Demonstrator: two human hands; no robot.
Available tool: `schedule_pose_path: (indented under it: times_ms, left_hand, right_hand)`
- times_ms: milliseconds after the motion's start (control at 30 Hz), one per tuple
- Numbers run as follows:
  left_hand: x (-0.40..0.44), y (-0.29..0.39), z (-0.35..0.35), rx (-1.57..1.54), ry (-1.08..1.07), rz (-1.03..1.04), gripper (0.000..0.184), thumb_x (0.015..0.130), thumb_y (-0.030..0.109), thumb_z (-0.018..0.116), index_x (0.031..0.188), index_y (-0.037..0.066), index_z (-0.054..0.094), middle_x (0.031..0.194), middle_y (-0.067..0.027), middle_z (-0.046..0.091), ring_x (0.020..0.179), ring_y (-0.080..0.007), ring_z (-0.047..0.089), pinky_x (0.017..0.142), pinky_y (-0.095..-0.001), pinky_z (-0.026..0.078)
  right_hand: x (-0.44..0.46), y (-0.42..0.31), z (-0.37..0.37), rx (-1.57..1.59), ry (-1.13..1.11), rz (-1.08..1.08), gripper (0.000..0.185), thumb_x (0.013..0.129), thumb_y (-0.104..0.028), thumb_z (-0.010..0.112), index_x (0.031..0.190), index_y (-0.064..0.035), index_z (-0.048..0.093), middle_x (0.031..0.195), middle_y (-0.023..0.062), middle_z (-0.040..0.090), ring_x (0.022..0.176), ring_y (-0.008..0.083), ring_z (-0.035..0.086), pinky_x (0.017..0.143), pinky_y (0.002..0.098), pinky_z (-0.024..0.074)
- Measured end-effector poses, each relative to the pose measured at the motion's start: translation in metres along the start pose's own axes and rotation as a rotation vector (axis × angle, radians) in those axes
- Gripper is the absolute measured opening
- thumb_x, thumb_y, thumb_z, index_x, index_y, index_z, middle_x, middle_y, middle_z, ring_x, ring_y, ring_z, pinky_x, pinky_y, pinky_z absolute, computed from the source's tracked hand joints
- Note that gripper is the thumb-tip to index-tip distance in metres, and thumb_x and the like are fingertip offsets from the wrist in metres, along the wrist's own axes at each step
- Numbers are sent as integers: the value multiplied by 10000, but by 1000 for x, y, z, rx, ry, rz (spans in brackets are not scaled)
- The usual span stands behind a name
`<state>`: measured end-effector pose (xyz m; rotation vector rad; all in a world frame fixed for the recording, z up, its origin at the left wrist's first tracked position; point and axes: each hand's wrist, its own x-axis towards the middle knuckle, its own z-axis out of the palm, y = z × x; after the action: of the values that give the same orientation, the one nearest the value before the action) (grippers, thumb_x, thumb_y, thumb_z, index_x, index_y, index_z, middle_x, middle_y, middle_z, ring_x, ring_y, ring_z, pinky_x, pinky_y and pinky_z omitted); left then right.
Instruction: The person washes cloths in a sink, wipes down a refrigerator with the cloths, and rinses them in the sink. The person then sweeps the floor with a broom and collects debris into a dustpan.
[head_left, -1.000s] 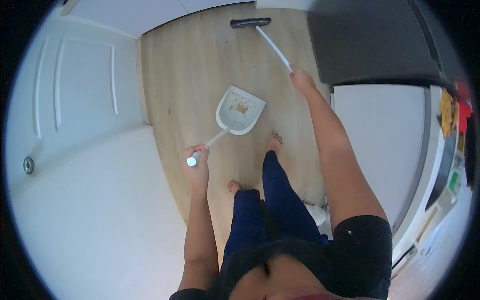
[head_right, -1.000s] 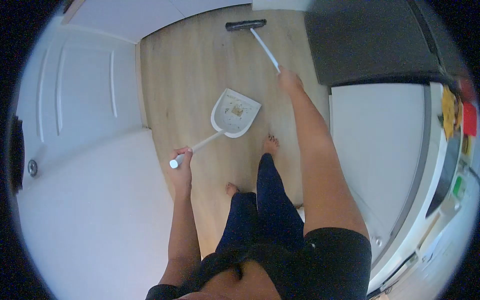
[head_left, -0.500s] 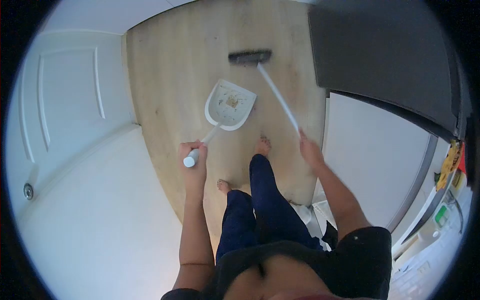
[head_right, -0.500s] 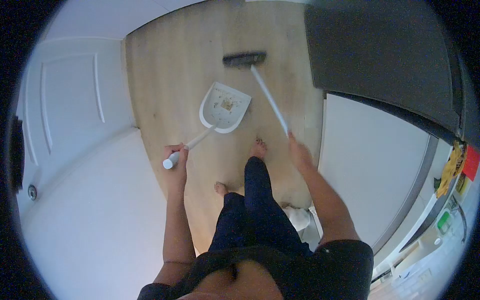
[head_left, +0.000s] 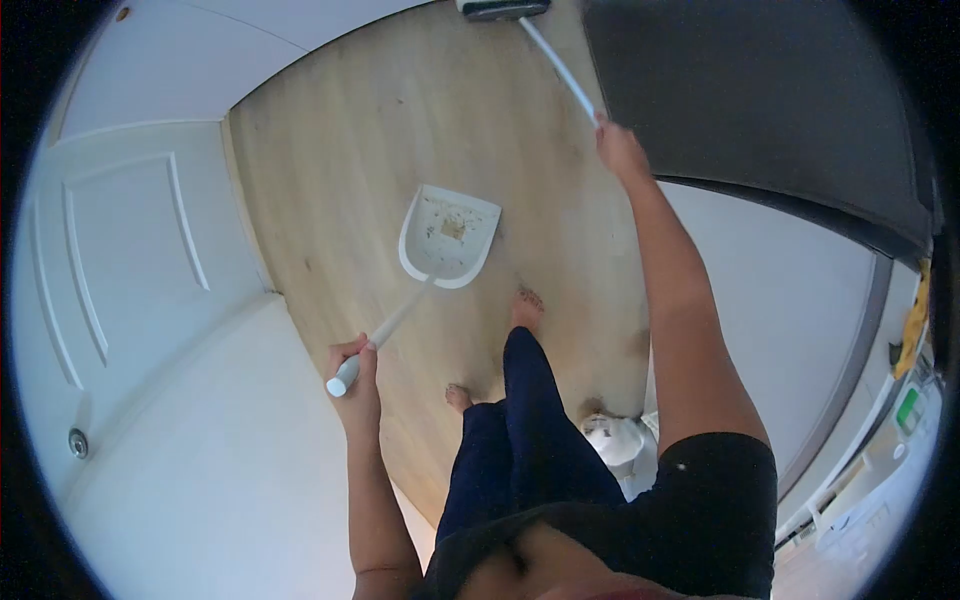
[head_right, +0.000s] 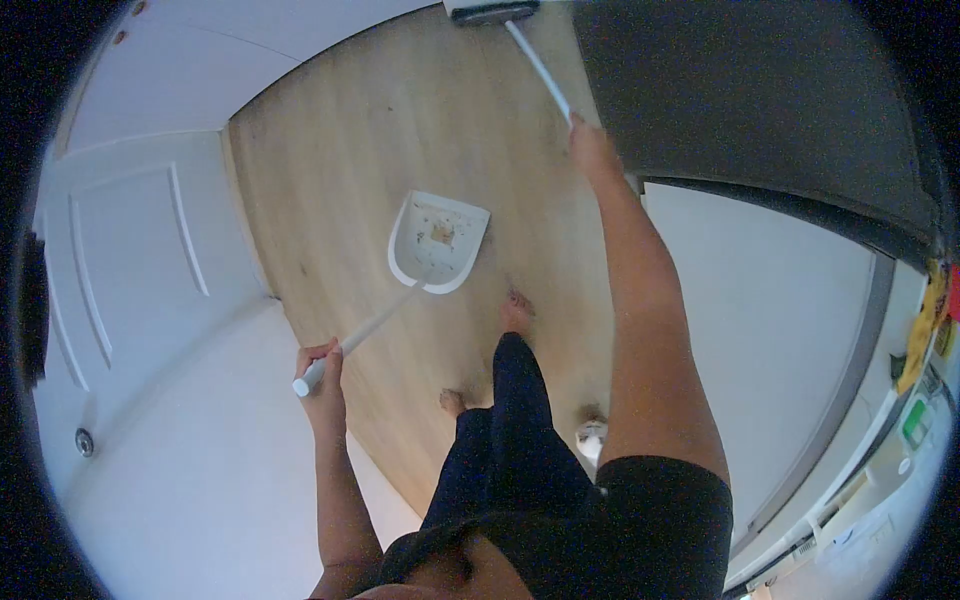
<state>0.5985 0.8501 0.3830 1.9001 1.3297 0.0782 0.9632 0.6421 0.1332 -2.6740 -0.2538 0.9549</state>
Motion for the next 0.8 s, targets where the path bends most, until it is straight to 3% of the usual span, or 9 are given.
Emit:
schedule_pose_path:
  times_ms: [167,233,300,500,567,700,800]
  left_hand:
    - [11,-23,-4,-26,-8,55,135,839,118,583,803,6,515,915,-129,610,872,-149,546,814,-296,418]
    - [11,-33,-12,-13,-19,42,138,839,121,583,805,6,514,913,-130,610,871,-152,547,815,-298,419]
    - [14,-38,-18,3,-31,50,141,839,124,582,806,5,514,911,-130,609,871,-156,549,816,-300,420]
    - [12,-56,-25,-83,-80,94,113,821,96,586,821,-1,528,925,-143,598,835,-171,562,760,-301,439]
    - [10,-72,-29,33,-89,169,130,824,117,585,849,0,532,936,-141,602,834,-180,564,757,-301,442]
    - [-2,-86,-36,13,-127,163,153,824,133,586,869,-4,536,944,-136,597,833,-181,558,757,-298,439]
    - [-13,-102,-46,31,-98,162,151,818,130,590,855,-9,543,945,-125,590,825,-176,551,750,-295,437]
  right_hand:
    - [13,15,26,-24,66,59,350,916,-281,329,1239,-210,443,1040,183,582,968,375,553,843,469,440]
    - [-11,33,42,-85,26,115,404,901,-288,376,1305,-281,363,1030,210,576,968,375,549,829,482,432]
    - [-38,57,56,-104,54,124,418,905,-284,363,1321,-283,327,1016,225,577,962,376,552,828,480,435]
    - [-180,96,85,-217,-91,225,476,894,-171,322,1362,-204,243,975,212,596,888,368,586,797,475,456]
    - [-233,110,101,-211,-172,294,501,891,-154,307,1376,-209,195,1010,231,577,907,378,579,799,471,457]
    - [-341,149,151,-121,-219,390,509,895,-175,305,1383,-205,165,1034,257,556,918,399,570,801,477,453]
    - [-409,156,185,-138,-156,339,495,902,-204,301,1379,-232,173,1061,270,537,918,422,559,794,486,447]
